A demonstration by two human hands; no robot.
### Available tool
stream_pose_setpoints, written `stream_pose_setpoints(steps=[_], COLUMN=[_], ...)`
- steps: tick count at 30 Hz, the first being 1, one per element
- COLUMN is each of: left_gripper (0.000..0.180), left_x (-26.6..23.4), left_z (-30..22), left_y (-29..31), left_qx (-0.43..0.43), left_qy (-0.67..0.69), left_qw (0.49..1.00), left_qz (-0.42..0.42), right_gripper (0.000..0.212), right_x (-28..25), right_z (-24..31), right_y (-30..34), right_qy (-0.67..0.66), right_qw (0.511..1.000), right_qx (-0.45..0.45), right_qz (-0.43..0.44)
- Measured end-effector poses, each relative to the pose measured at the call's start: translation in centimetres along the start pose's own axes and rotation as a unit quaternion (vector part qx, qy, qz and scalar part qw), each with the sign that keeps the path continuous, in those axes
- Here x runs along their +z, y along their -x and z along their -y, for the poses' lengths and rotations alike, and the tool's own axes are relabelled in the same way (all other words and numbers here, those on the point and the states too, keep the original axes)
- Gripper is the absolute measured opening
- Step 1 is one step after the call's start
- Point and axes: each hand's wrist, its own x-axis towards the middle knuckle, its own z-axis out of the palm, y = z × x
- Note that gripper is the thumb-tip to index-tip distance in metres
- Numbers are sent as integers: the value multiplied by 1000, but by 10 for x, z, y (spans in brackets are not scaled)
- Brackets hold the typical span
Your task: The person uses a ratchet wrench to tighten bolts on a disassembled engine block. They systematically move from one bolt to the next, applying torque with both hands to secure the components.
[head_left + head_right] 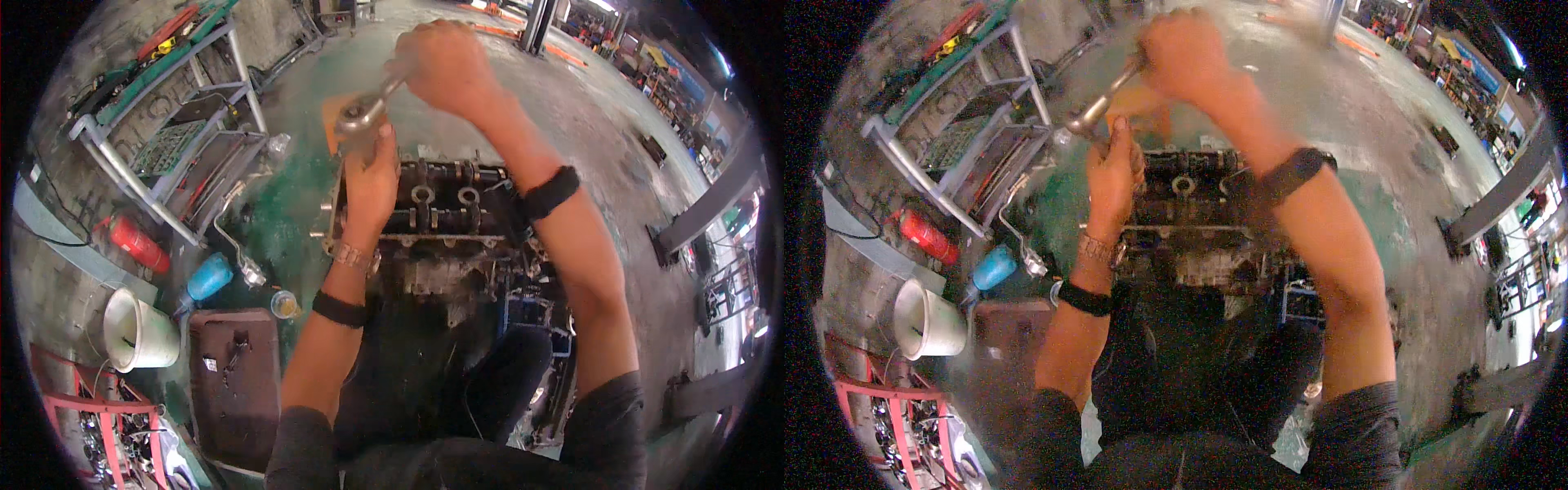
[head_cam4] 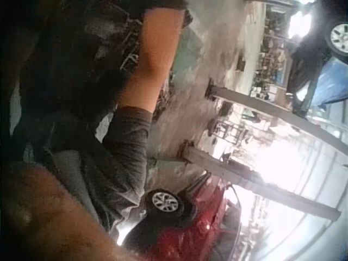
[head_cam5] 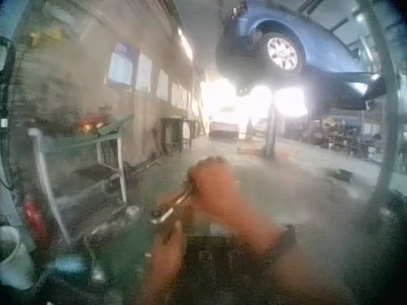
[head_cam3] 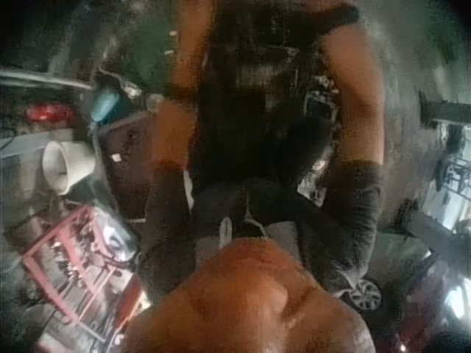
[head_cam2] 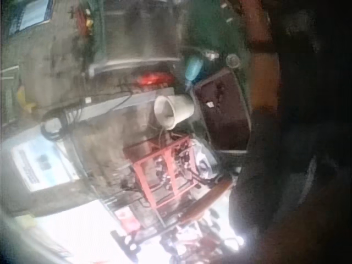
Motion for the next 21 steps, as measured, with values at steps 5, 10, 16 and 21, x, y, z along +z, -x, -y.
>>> stream_pose_setpoints(steps=[5, 10, 16, 21], left_gripper=[55, 51, 54, 55], left_x=[23, 37, 39, 39], left_z=[7, 30, 45, 56], left_y=[8, 9, 5, 9], left_qx=[-93, -100, -114, -92], left_qy=[85, 93, 79, 70], left_qw=[992, 988, 987, 992], left_qz=[26, 73, 86, 54], right_gripper=[24, 31, 32, 22], right_x=[-42, -52, -50, -45], right_z=[-18, -31, -36, -34], right_y=[42, 72, 94, 101], right_qy=[-22, -13, -21, -46], right_qw=[996, 992, 989, 983], right_qx=[50, 71, 95, 117], right_qz=[76, 100, 107, 132])
